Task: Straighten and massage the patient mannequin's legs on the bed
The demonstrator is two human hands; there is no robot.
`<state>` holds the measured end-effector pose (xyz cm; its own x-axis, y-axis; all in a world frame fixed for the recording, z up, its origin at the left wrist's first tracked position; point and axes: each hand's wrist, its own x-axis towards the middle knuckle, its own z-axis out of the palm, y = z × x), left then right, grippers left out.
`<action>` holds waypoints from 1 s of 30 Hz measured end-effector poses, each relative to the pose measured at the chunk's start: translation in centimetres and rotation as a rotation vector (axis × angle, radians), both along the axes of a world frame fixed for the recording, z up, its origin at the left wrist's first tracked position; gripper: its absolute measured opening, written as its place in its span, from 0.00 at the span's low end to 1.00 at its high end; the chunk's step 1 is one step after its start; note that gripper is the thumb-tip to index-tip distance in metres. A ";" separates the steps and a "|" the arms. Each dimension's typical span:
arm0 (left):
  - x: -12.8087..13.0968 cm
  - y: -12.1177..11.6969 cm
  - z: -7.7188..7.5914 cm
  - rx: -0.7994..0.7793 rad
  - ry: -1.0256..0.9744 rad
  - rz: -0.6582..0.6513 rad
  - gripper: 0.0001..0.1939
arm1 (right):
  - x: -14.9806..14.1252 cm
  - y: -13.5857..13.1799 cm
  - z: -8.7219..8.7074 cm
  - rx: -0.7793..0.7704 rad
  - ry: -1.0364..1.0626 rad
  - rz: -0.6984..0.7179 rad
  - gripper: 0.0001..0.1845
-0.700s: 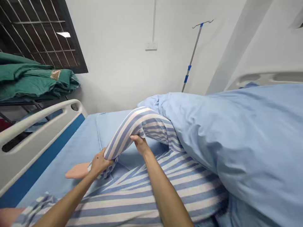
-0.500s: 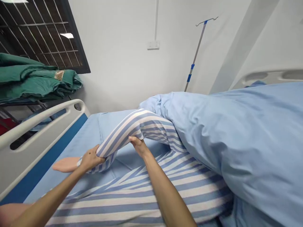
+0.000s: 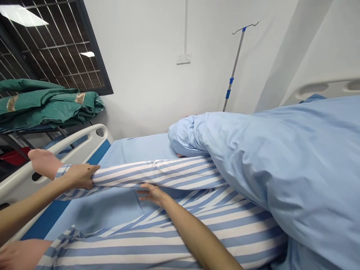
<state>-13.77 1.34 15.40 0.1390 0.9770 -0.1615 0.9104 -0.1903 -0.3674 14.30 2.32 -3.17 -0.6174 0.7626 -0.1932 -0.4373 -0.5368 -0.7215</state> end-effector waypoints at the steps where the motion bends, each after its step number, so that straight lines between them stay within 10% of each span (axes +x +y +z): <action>1: 0.0 0.0 -0.2 0.001 -0.002 0.008 0.28 | 0.0 0.1 0.1 -0.002 0.008 -0.006 0.15; 9: 1.3 0.2 -4.6 0.072 -0.247 0.136 0.23 | 2.0 1.5 3.8 0.165 0.086 -0.244 0.09; 19: 13.6 -0.6 -14.7 0.205 -0.830 0.333 0.18 | 7.3 1.6 8.4 0.562 0.024 -0.570 0.20; 30: 8.2 -0.2 -10.9 0.148 -0.593 0.208 0.20 | 6.8 1.6 6.8 0.564 -0.189 -0.506 0.21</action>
<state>-5.61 1.09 4.51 -0.0316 0.9992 0.0226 0.9793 0.0264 0.2007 21.10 3.97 3.66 -0.1638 0.9568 0.2401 -0.3737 0.1650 -0.9128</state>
